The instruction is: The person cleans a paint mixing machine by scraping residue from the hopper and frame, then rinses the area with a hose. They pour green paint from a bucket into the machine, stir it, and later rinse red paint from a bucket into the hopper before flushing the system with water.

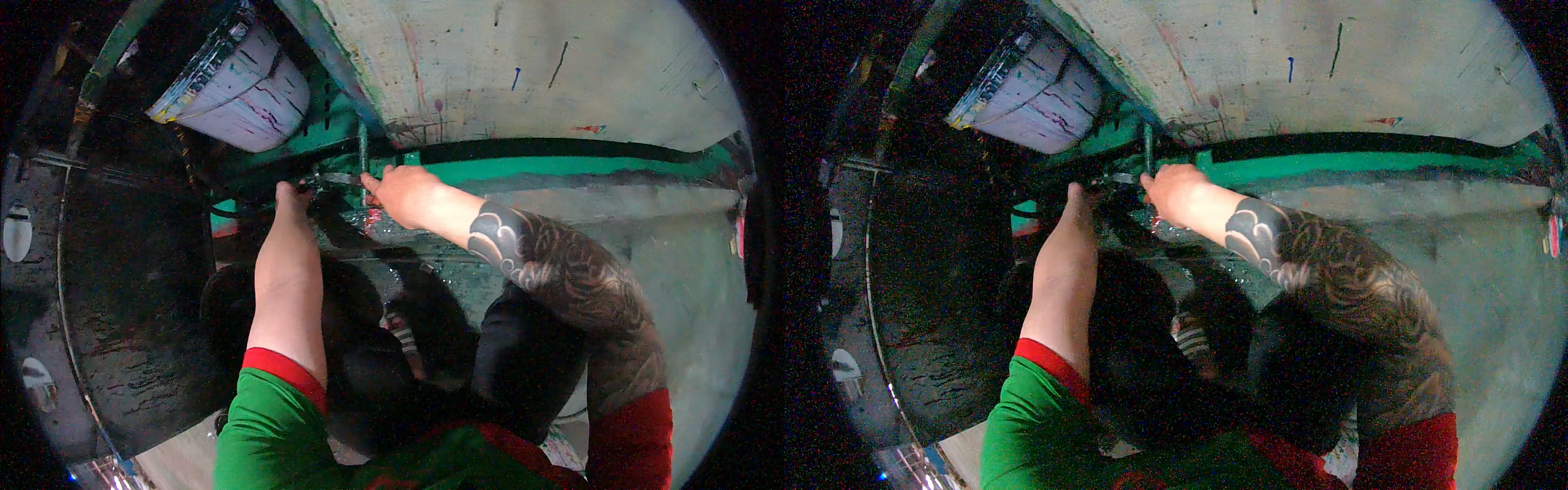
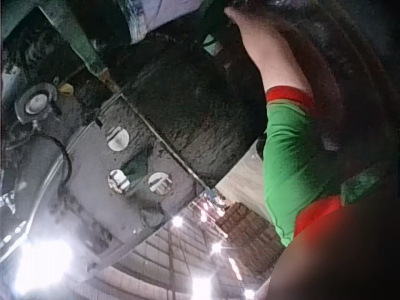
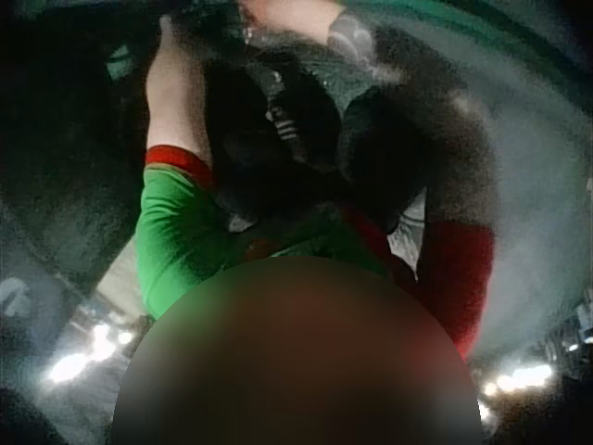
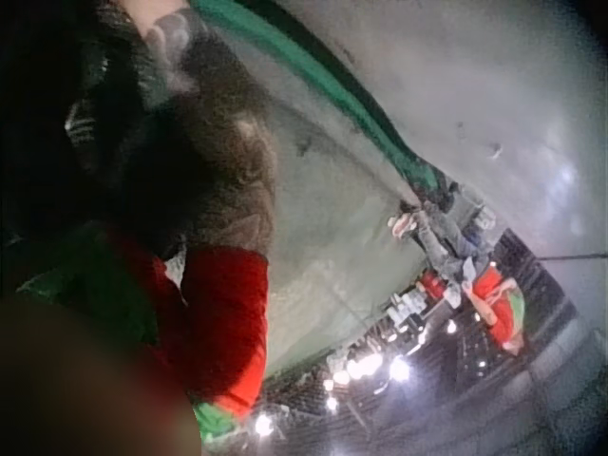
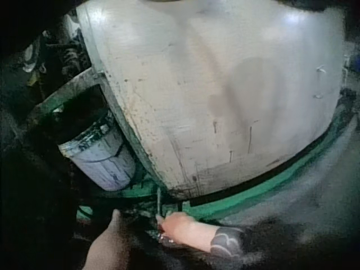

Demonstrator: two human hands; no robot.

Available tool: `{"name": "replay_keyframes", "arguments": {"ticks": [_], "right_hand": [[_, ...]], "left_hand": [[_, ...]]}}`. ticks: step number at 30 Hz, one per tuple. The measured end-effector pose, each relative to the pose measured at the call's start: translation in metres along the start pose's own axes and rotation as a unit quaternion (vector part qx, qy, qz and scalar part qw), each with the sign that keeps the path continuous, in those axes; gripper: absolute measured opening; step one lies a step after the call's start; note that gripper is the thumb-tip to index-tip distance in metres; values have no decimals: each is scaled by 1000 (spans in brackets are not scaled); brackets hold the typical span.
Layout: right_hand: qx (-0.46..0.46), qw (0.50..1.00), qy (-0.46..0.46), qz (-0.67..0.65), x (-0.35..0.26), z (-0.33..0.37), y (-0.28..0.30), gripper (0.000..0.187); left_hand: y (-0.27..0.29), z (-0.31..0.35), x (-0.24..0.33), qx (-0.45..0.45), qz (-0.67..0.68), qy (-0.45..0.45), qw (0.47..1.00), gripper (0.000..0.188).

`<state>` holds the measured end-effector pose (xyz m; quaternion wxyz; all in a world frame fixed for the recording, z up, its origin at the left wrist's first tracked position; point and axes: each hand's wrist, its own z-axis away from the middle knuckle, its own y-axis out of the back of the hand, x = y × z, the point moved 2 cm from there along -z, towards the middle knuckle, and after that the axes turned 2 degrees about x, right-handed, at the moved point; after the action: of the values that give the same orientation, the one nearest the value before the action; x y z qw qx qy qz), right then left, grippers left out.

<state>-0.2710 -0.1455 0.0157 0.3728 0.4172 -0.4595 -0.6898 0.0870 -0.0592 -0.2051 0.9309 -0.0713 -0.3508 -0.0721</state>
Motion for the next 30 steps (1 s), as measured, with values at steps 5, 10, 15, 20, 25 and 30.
{"name": "replay_keyframes", "arguments": {"ticks": [5, 10, 15, 20, 25, 30], "right_hand": [[-20, 1000, -7, 14, -2, 2, 4, 67], [-24, 1000, -9, 9, -1, 3, 5, 66], [-18, 1000, -12, 13, 0, 1, 4, 64], [-25, 1000, -1, 17, -1, 0, 4, 61], [-57, 998, 5, 8, -3, 0, 3, 73], [-67, 997, 6, 23, -7, 1, 4, 80]], "left_hand": [[2, -1, 0, 5, 3, -2, 1000, 52], [1, -3, 2, 8, 2, -3, 1000, 51], [-1, -4, 5, 9, 0, -3, 1000, 49], [-2, -6, 7, 12, -1, -4, 1000, 48], [-3, -7, 8, 13, -1, -3, 1000, 47], [-4, -9, 9, 12, -1, -3, 1000, 46]]}}
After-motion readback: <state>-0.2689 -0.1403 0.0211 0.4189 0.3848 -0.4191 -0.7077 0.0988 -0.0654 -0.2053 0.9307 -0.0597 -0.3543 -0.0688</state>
